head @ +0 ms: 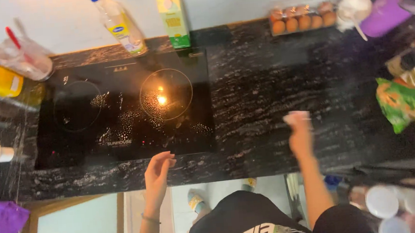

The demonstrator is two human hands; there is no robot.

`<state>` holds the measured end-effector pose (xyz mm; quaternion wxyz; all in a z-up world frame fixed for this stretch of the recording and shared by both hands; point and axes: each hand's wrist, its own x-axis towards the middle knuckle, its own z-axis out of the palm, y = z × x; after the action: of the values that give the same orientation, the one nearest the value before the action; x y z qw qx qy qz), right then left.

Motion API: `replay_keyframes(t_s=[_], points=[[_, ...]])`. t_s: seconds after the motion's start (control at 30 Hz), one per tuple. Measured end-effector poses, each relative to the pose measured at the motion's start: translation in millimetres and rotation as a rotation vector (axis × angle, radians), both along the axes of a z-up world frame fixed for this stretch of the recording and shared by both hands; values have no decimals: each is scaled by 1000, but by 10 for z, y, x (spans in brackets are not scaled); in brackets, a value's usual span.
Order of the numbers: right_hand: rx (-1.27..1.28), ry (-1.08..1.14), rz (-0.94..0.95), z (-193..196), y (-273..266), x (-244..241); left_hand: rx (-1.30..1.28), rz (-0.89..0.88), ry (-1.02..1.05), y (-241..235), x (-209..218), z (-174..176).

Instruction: Cleaning the stovetop and kitchen counter with a spray and paper towels.

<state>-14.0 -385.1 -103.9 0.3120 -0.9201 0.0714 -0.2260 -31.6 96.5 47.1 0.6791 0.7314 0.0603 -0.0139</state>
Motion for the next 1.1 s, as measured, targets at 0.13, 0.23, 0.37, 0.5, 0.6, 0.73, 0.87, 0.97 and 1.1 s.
replay_keyframes(t_s=[0.13, 0.23, 0.37, 0.5, 0.6, 0.73, 0.87, 0.97, 1.1], points=[[347, 120, 303, -68, 1414, -317, -29, -122, -23, 155, 54, -42], [268, 86, 368, -194, 2012, -760, -55, -161, -14, 349, 40, -127], [607, 210, 465, -159, 1712, -921, -38, -182, 29, 483, -50, -144], [330, -114, 74, 126, 489, -913, -7, -183, 23, 569, -89, -152], [157, -77, -215, -254, 9, -957, -22, -184, 15, 596, -136, -212], [-1, -69, -203, -508, 609, -888, -36, -192, 7, 566, -164, -269], [1157, 60, -220, 49, 2224, -954, -37, -206, 18, 522, -204, -199], [1063, 89, 21, 91, 3089, -1044, -78, -210, 15, 487, -183, -155], [915, 120, 407, -589, 3361, -958, -60, -224, 14, 450, -166, -119]])
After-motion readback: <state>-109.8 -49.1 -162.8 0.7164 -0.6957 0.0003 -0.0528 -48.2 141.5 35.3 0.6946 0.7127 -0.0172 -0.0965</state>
